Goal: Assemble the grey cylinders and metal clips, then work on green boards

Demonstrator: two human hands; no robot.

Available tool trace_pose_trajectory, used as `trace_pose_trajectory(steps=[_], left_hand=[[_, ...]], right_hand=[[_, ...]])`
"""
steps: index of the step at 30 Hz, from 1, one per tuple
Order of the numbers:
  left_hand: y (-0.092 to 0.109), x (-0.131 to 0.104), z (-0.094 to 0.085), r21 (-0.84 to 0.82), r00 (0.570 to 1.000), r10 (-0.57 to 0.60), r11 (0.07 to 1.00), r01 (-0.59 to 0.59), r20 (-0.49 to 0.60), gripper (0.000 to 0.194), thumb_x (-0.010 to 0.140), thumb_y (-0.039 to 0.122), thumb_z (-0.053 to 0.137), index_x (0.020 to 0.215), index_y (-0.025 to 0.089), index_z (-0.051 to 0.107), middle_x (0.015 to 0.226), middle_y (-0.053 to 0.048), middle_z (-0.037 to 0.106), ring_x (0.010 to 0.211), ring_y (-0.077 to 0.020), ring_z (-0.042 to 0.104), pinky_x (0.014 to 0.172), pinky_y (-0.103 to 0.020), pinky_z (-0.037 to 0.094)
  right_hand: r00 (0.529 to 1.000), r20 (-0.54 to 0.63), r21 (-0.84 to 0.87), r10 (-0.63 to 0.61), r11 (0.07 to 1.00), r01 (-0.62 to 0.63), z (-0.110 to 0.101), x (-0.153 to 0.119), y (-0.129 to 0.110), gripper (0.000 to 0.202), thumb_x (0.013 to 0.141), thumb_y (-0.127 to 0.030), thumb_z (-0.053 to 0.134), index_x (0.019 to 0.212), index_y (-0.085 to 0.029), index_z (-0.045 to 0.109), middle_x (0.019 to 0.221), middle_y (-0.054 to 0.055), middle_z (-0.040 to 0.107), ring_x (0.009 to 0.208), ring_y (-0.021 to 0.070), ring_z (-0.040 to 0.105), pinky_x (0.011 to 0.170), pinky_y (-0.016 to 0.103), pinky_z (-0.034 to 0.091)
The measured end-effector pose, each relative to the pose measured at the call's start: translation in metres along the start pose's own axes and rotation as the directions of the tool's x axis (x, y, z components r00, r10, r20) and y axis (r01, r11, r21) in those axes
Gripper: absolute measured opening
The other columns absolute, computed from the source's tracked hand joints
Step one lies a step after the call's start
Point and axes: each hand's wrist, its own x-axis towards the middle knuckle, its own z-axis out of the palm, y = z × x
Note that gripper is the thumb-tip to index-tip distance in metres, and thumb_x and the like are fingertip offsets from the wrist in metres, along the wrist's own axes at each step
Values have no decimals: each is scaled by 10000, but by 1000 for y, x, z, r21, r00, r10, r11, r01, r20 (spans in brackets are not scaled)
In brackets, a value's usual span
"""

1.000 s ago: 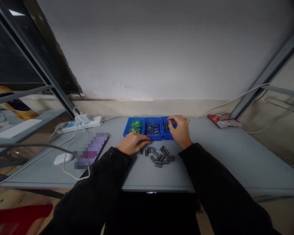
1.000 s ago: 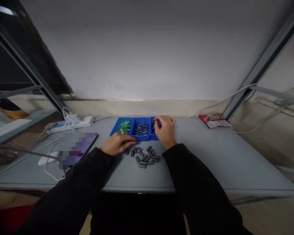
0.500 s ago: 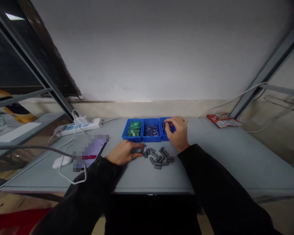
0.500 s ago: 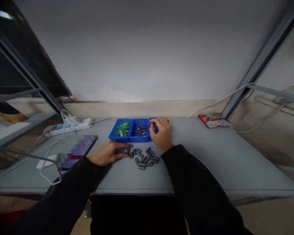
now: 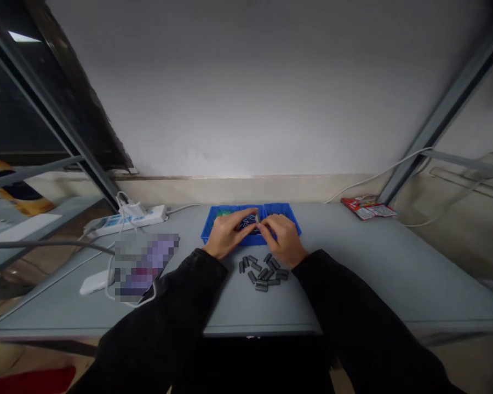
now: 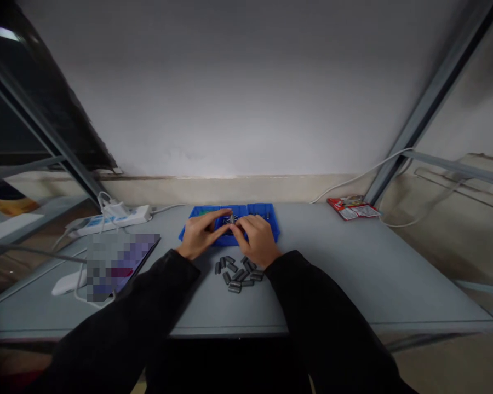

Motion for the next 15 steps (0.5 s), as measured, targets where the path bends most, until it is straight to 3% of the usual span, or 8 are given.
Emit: trace_pose_trajectory(steps=[5, 10, 15], left_hand=[[6, -14, 11, -19, 997, 29, 999, -30, -75, 337, 902, 350, 730, 1176, 155, 702, 894, -57, 766, 527, -72, 567, 611, -214, 545], [11, -18, 9, -135, 999, -21, 991, 16, -42, 272, 917, 320, 708, 1137, 160, 708, 1058, -100, 750, 721, -117, 671, 651, -241, 563], [9, -19, 9, -171, 998, -59, 983, 59, 5, 229, 936, 322, 680, 1094, 163, 729, 1015, -100, 759, 861, -178, 717, 802, -331, 606]], right_hand=[[996, 43, 19, 74, 997, -75, 2, 3, 7, 290, 1027, -323, 492, 823, -191, 650, 827, 49, 701, 801, 192, 608, 777, 357, 403], [987, 134, 265, 88, 957, -121, 5, 2, 9, 209, 996, -287, 546, 856, -198, 674, 837, 27, 714, 767, 172, 642, 731, 312, 470], [992, 100, 219, 77, 971, -97, 6, 0, 8, 121, 975, -266, 585, 940, -204, 683, 882, 39, 714, 811, 186, 652, 761, 331, 505]])
